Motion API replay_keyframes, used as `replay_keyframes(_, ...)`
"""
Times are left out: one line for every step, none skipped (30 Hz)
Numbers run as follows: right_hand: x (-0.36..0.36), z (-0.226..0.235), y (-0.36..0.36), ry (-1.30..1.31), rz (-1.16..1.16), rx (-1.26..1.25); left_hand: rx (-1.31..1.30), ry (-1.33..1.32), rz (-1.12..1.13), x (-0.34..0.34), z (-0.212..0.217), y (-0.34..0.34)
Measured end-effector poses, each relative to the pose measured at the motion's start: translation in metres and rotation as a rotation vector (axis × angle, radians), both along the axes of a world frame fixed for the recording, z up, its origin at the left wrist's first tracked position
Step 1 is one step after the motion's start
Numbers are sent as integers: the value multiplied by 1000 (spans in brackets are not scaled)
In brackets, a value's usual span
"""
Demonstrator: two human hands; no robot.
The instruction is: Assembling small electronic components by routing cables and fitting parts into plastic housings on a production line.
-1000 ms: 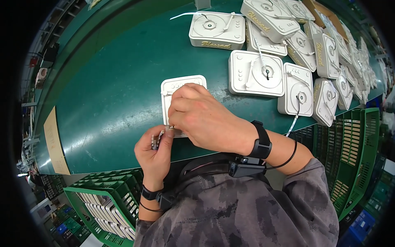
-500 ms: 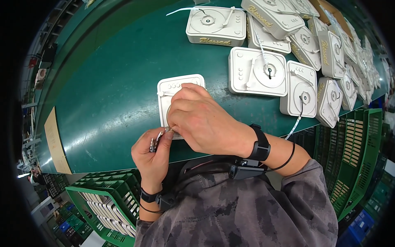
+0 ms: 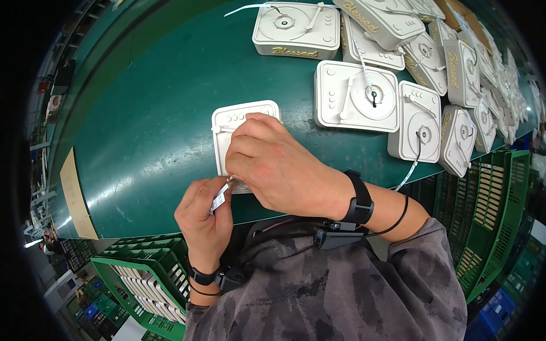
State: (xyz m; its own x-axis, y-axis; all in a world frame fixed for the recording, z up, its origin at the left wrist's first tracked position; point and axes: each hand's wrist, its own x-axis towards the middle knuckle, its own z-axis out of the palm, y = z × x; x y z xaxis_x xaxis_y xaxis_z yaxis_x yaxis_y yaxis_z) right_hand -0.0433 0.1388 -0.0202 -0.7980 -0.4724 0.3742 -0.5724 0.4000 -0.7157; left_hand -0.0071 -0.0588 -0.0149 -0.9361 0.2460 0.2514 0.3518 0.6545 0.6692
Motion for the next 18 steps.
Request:
replay_keyframes(0, 0, 0, 8, -2, -2, -9, -6, -13, -1, 1, 0)
replay_keyframes(0, 0, 0, 7, -3, -2, -9, -7, -13, -1, 1, -1)
replay_keyframes(1, 1, 0, -6, 0, 1, -18, -7, -42, -2, 2, -3)
replay_keyframes(1, 1, 0, -18, 3, 5, -27, -7, -71, -3, 2, -3)
replay_keyframes(0, 1, 1, -19, 3, 4, -27, -7, -71, -3, 1, -3)
replay_keyframes(0, 1, 1, -11, 6, 3, -22, 1, -63, -3, 0, -3)
replay_keyframes(-1, 0, 1, -4, 9, 2, -17, 9, -55, -3, -1, -2)
replay_keyframes(0, 0, 1, -5, 8, 3, -16, 8, -55, -2, -1, -2)
replay_keyframes(0, 0, 1, -3, 12, 1, -34, 16, -45, -1, 0, -1)
replay_keyframes(0, -1, 1, -2, 16, 0, -52, 23, -35, 0, 0, -1)
replay_keyframes(1, -1, 1, -2, 16, 1, -51, 23, -35, 1, 0, 2)
replay_keyframes(1, -1, 1, 19, 11, 5, -71, 48, -24, 2, 0, 4)
replay_keyframes(1, -1, 1, 40, 6, 10, -90, 73, -14, 3, 1, 5)
replay_keyframes(0, -2, 0, 41, 9, 8, -91, 74, -11, 3, 2, 6)
replay_keyframes(1, -3, 1, 42, 11, 1, -96, 66, -2, 3, 1, 6)
replay_keyframes(1, -3, 2, 43, 12, -6, -101, 59, 6, 4, 1, 7)
replay_keyframes(1, -4, 2, 42, 13, -5, -100, 58, 6, 3, 1, 7)
replay_keyframes(1, -3, 2, 33, 7, -4, -97, 62, -11, 3, 0, 6)
